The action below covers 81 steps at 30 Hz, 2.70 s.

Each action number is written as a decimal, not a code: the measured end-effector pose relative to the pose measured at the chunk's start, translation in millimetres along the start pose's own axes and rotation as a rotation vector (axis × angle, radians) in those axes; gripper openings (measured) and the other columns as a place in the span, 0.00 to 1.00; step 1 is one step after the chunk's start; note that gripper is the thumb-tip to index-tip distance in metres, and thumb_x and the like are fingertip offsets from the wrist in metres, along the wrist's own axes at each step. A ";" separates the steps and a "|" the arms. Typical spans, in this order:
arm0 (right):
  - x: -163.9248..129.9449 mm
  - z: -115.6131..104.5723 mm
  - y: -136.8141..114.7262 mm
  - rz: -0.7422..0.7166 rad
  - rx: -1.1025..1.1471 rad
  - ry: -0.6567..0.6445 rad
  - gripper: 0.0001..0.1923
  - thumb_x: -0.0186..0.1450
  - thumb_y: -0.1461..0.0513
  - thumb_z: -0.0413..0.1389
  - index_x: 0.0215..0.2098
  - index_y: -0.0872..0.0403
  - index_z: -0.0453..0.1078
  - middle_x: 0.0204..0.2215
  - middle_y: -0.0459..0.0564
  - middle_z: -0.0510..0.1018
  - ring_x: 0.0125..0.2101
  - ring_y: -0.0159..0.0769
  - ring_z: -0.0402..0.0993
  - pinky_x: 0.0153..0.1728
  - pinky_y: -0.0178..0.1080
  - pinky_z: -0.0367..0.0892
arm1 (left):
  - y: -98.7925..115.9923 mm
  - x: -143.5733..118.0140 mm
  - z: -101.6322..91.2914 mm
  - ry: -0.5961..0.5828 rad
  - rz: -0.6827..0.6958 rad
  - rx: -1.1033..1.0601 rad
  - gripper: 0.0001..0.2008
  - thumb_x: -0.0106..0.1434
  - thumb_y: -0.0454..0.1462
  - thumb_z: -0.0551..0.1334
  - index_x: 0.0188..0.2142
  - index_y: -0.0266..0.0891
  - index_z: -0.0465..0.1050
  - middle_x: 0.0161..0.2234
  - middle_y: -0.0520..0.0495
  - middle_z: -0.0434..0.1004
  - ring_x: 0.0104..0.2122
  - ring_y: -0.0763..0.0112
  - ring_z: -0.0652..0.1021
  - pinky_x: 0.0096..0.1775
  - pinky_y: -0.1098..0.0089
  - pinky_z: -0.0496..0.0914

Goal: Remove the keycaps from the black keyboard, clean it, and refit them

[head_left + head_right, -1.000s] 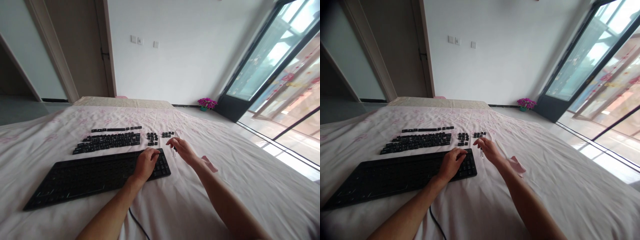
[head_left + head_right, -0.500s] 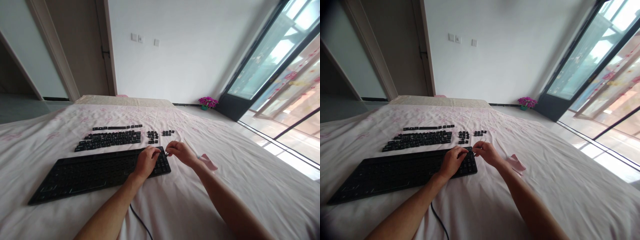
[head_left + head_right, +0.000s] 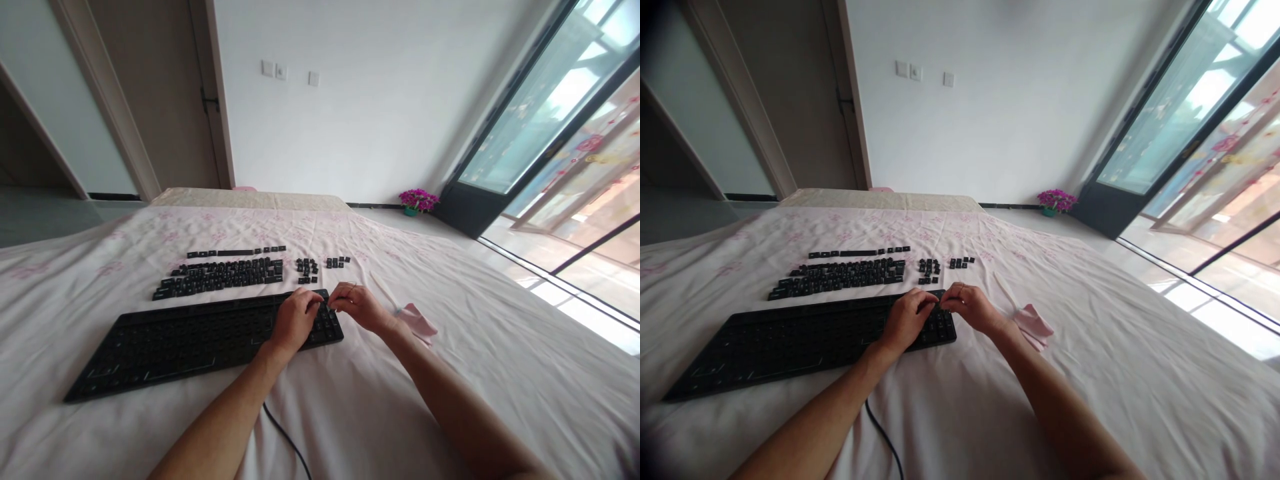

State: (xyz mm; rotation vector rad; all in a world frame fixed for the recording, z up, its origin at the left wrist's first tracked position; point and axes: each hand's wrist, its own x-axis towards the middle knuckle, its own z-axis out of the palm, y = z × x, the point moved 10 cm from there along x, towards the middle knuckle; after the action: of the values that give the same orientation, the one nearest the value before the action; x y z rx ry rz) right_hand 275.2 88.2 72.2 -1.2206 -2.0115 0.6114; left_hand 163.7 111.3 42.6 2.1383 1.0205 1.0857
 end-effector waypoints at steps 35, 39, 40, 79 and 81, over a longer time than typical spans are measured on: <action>-0.5 2.3 19.1 0.094 0.098 0.058 0.07 0.62 0.59 0.58 0.31 0.55 0.74 0.28 0.46 0.74 0.27 0.32 0.73 0.31 0.35 0.69 | -3.2 -0.7 -1.9 0.026 -0.002 -0.008 0.08 0.62 0.30 0.58 0.35 0.40 0.75 0.35 0.49 0.76 0.38 0.69 0.76 0.43 0.69 0.69; 5.4 2.6 11.2 0.060 -0.022 0.096 0.06 0.62 0.59 0.58 0.32 0.53 0.75 0.28 0.46 0.77 0.30 0.32 0.73 0.35 0.35 0.67 | -4.6 -1.2 7.1 -0.039 0.005 0.049 0.08 0.63 0.32 0.58 0.37 0.41 0.76 0.36 0.49 0.75 0.37 0.69 0.76 0.42 0.70 0.69; 5.3 0.2 14.9 0.088 -0.026 0.128 0.06 0.62 0.59 0.58 0.33 0.53 0.75 0.28 0.46 0.77 0.29 0.32 0.72 0.33 0.34 0.67 | -3.7 -1.1 10.3 -0.067 0.016 0.062 0.09 0.62 0.32 0.58 0.38 0.42 0.76 0.37 0.49 0.75 0.38 0.70 0.76 0.42 0.70 0.69; -12.1 -4.2 16.4 0.095 0.125 0.429 0.20 0.71 0.54 0.43 0.27 0.53 0.66 0.23 0.46 0.70 0.25 0.32 0.67 0.31 0.36 0.66 | 4.4 3.2 27.1 -0.113 0.041 0.159 0.06 0.61 0.37 0.62 0.40 0.44 0.73 0.38 0.50 0.76 0.40 0.67 0.75 0.40 0.69 0.66; -13.9 -5.6 18.7 0.107 0.132 0.438 0.20 0.71 0.53 0.43 0.28 0.53 0.66 0.24 0.46 0.70 0.25 0.32 0.68 0.31 0.35 0.66 | 4.8 3.1 29.0 -0.128 0.046 0.183 0.08 0.60 0.38 0.64 0.40 0.44 0.73 0.38 0.49 0.77 0.41 0.64 0.76 0.42 0.67 0.67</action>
State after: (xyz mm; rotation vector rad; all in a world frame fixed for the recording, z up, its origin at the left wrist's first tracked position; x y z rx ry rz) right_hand 294.4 84.3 58.4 -1.2619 -1.5279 0.4696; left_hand 191.0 107.7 31.9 2.3540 1.0497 0.8923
